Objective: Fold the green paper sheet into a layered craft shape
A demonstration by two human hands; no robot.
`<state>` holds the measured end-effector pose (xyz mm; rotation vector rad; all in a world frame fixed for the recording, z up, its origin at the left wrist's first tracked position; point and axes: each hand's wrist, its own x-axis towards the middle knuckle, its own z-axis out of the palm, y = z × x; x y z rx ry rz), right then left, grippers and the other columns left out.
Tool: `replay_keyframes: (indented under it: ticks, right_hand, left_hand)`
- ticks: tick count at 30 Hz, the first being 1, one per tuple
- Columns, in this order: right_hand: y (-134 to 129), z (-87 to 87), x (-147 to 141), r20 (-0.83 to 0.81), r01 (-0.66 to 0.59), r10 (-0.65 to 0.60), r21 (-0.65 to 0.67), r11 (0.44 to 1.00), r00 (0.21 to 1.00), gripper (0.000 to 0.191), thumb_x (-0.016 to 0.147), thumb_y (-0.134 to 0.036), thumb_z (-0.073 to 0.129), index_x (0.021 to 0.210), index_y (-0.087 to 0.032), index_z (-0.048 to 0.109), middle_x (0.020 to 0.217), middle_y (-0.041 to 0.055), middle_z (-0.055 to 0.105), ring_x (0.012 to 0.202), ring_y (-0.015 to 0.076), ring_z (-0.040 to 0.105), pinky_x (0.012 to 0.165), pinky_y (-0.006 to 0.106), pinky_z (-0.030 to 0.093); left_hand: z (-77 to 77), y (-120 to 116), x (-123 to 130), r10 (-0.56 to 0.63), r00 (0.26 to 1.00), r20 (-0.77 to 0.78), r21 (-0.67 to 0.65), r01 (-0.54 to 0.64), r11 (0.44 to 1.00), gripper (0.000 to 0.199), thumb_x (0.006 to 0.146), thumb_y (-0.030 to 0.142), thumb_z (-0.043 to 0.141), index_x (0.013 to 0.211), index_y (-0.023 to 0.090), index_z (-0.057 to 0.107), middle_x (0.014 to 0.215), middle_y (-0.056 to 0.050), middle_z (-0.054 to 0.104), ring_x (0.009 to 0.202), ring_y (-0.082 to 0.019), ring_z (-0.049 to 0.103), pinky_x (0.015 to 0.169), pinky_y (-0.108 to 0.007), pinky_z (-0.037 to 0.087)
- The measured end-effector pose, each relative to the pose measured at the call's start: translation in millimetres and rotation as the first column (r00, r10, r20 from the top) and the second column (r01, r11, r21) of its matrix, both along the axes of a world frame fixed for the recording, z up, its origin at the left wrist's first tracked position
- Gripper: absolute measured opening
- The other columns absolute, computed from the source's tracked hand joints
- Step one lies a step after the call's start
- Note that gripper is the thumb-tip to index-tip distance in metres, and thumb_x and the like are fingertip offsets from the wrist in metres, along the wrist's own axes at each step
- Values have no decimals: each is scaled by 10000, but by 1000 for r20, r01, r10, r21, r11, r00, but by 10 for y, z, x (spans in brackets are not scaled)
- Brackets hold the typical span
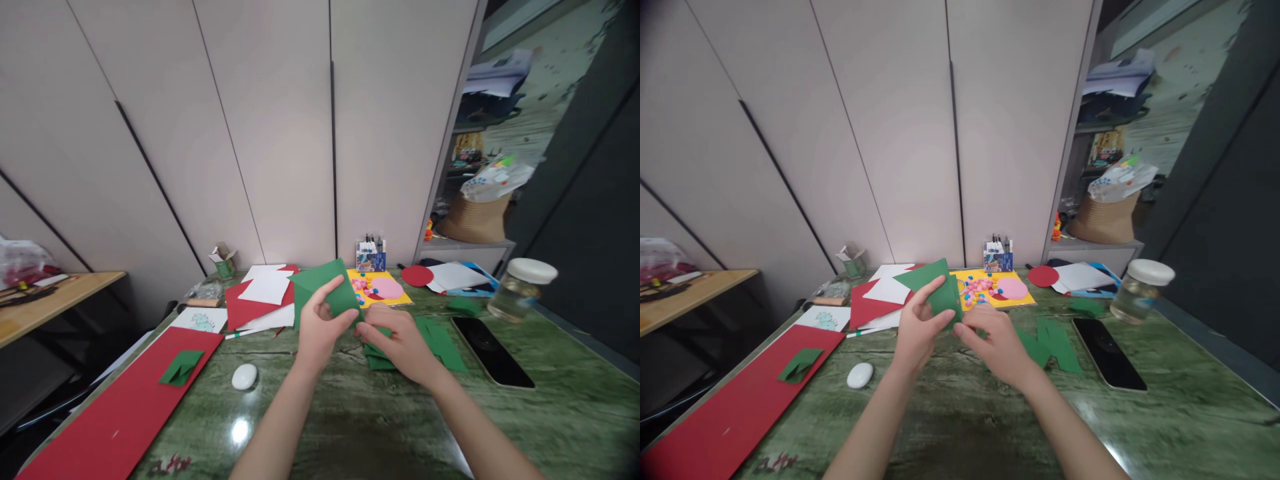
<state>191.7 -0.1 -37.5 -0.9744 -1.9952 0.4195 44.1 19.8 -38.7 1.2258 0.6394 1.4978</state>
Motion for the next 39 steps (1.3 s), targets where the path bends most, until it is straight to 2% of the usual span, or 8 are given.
replay_keyframes:
  ticks: [5,9,15,21,25,30,35,39]
  right_hand:
    - [-31,37,2,94,34,-30,-49,998,995,213,810,-305,599,647,-190,524,675,-15,583,686,145,498,652,263,363]
    - [-54,62,43,71,18,-13,-66,998,997,153,817,-292,586,704,-199,541,694,-17,586,696,147,503,666,266,369]
    - [-57,63,33,2,-11,11,-62,998,1000,326,915,-291,417,622,-188,516,630,-6,554,649,139,488,632,261,349]
    - [-53,0,-14,-36,46,-45,44,998,998,315,893,-251,447,589,-184,495,595,0,529,626,142,470,632,271,339]
    - [-30,-33,-15,-78,83,-77,74,994,994,323,885,-246,443,568,-188,469,574,0,495,610,145,446,612,274,330]
    - [5,-28,23,-107,42,-42,-2,999,993,344,904,-298,412,579,-191,442,577,-8,473,615,144,438,611,270,327]
    - [30,-55,52,-201,21,-33,-62,998,979,357,902,-347,397,579,-197,370,578,-22,401,568,128,380,539,255,295]
    - [43,-75,57,-220,-53,22,-137,989,975,350,873,-377,427,576,-193,401,591,-15,426,587,138,407,543,257,314]
  left_hand:
    - [3,-11,27,53,998,25,-28,-52,998,604,641,164,745,1207,168,535,1137,-96,631,969,-219,618,854,-338,497]
    - [7,-6,20,65,998,-7,-29,-65,997,614,639,171,743,1213,162,526,1140,-99,626,967,-221,620,848,-341,505]
    - [-9,-6,23,48,998,-48,57,-45,997,600,635,149,744,1201,172,546,1226,-94,588,1116,-240,551,932,-339,467]
    - [-21,-12,35,39,998,-53,83,-34,996,593,650,126,730,1209,177,539,1237,-92,581,1154,-241,527,953,-339,455]
    - [-18,-39,52,89,992,-88,94,-81,992,576,661,119,712,1208,181,541,1266,-91,550,1181,-241,501,964,-331,441]
    - [-4,-57,26,137,967,-213,171,-101,980,561,669,113,695,1203,210,552,1253,-72,556,1191,-241,477,1007,-365,383]
    - [10,-62,-32,146,899,-414,231,-51,972,565,654,115,707,1187,252,579,1158,-60,608,1105,-264,507,970,-418,380]
    - [35,-84,-64,81,858,-507,240,50,969,582,666,107,694,1205,284,565,1139,-43,617,1051,-248,529,978,-433,354]
